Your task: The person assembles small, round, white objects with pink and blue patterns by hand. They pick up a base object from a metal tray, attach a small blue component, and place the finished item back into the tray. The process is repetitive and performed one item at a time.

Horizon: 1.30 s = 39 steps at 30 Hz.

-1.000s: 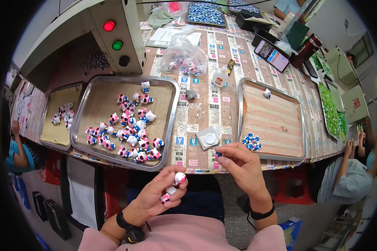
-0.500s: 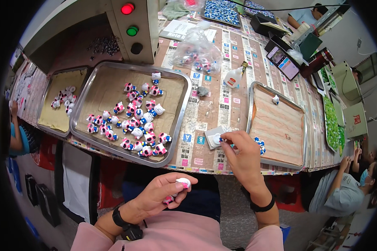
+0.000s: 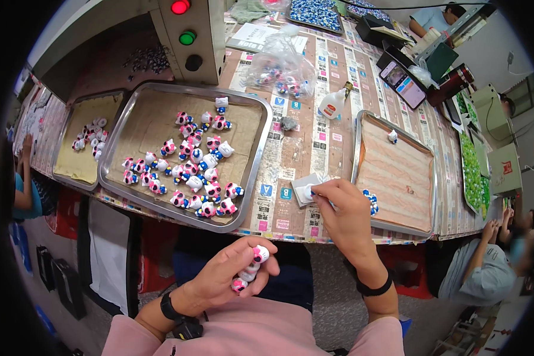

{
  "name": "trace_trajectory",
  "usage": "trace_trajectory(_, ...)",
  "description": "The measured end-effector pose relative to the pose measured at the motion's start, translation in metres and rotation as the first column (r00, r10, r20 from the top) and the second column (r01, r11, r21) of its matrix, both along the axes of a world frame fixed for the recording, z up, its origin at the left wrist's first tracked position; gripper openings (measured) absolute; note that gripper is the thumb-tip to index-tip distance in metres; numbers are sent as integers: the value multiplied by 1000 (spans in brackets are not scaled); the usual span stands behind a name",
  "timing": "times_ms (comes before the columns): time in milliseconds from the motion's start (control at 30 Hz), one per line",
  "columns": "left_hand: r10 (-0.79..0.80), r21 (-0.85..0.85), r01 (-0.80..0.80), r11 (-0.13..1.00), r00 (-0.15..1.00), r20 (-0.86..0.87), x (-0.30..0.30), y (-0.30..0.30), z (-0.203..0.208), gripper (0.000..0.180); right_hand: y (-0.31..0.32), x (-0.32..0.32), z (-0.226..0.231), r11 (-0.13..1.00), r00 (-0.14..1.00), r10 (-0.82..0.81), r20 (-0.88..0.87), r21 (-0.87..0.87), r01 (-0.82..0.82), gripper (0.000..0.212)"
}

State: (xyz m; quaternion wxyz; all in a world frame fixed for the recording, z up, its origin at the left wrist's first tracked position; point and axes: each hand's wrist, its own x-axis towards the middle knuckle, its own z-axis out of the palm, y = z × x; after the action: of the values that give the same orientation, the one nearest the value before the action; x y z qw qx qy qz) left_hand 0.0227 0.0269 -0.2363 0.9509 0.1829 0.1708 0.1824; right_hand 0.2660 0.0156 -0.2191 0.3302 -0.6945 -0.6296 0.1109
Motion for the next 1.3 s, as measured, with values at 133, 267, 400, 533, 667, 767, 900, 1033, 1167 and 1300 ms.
trace_trajectory(133, 36, 19, -34, 999, 993, -113, 11, -2, -6, 39, -13, -9, 16, 999, 981, -29, -193, -28, 24, 17)
trace_trajectory(267, 77, -24, -80, 997, 991, -113, 16, -4, -6, 42, -35, -19, 27, 995, 919, 34, -392, -69, -67, 18)
trace_trajectory(400, 47, -23, -49, 999, 995, -86, 19, -5, -12, 36, -55, -30, 25, 988, 797, 76, -600, -60, -139, 19)
trace_trajectory(533, 52, -11, -53, 999, 993, -111, 24, -8, -10, 35, -61, -36, 19, 992, 752, 73, -655, -34, -125, 19)
trace_trajectory(667, 55, -11, -57, 998, 989, -134, 25, -10, -10, 34, -64, -36, 13, 991, 772, 81, -631, -29, -127, 19)
trace_trajectory(767, 46, -12, -49, 999, 984, -172, 27, -10, -8, 37, -64, -37, 13, 992, 777, 74, -625, -34, -122, 19)
trace_trajectory(900, 44, 62, -33, 998, 984, -173, 24, -11, -11, 39, -66, -38, 13, 991, 792, 81, -605, -36, -130, 18)
trace_trajectory(1033, 78, 155, -39, 987, 965, -251, 22, -10, -10, 34, -64, -37, 12, 983, 826, 157, -541, 8, -181, 17)
trace_trajectory(1167, 78, 184, -24, 983, 953, -292, 19, -8, -6, 25, -68, -42, 15, 987, 833, 138, -536, 9, -158, 17)
trace_trajectory(1300, 61, 206, 7, 978, 945, -322, 14, -8, -5, 23, -66, -46, 15, 987, 856, 156, -494, 39, -157, 17)
